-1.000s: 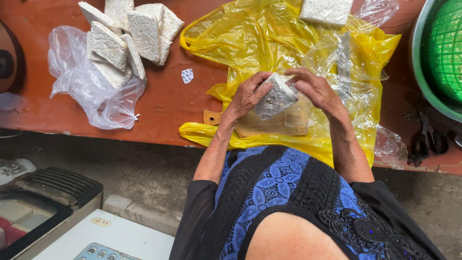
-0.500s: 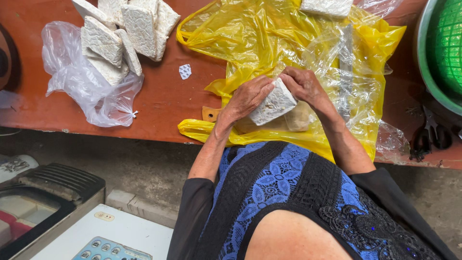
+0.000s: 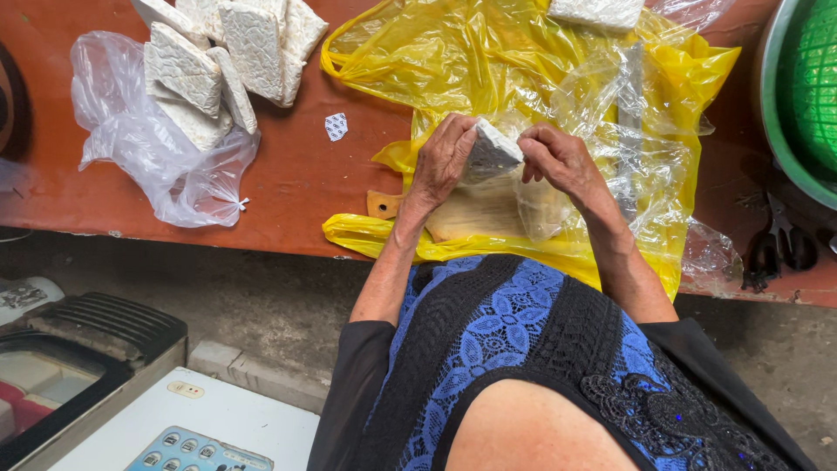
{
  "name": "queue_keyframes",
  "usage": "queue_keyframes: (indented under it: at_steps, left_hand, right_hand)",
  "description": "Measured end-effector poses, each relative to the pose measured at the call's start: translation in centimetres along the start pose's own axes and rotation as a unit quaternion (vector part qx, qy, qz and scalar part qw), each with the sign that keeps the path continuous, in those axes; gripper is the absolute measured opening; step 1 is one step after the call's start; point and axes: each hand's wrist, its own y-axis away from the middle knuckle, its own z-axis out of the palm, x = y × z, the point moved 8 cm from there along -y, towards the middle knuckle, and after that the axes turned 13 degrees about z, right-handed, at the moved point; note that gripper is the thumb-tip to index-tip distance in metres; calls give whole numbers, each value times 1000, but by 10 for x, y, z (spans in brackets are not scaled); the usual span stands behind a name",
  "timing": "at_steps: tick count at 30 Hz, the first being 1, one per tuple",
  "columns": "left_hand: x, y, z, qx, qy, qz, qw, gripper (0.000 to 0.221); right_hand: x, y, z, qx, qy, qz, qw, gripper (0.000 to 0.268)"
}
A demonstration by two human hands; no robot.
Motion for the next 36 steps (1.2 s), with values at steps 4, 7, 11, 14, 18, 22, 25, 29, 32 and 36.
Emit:
queue_keyframes:
  at_steps: [4, 7, 11, 14, 18, 22, 25, 29, 32, 36]
  left_hand:
    - [-16, 9, 7, 19, 76, -29, 997, 28]
    - [-40, 17, 21, 34, 172, -84, 981, 34]
    - [-60, 23, 36, 26, 249, -99, 963, 39]
    - [-65, 22, 27, 53, 273, -54, 959, 41]
    - [-65, 33, 13, 71, 250, -49, 964, 47]
    - [-54, 42, 0, 104, 222, -78, 966, 53]
    - [-42, 55, -11, 91, 151, -109, 978, 59]
    - [-52, 80, -28, 55, 30, -199, 978, 63]
    - [-74, 104, -24, 52, 52, -304, 950, 62]
    - [-75, 98, -26, 86, 60, -189, 976, 55]
  right_hand:
    - [23, -10, 6, -46, -80, -9, 996, 26]
    - [24, -17, 19, -53, 0, -97, 994, 20]
    - [13, -19, 33, 69, 202, -146, 966, 17]
    - [-8, -16, 28, 59, 114, -141, 982, 25]
    - [-31, -15, 43, -11, 94, -102, 990, 29]
    - [-54, -12, 74, 55, 248, -168, 952, 21]
    - [-63, -17, 89, 87, 311, -216, 921, 15]
    - [-65, -20, 88, 140, 380, -242, 882, 14]
    - [-61, -19, 84, 155, 417, -255, 858, 14]
    - [-47, -27, 71, 151, 447, -230, 851, 17]
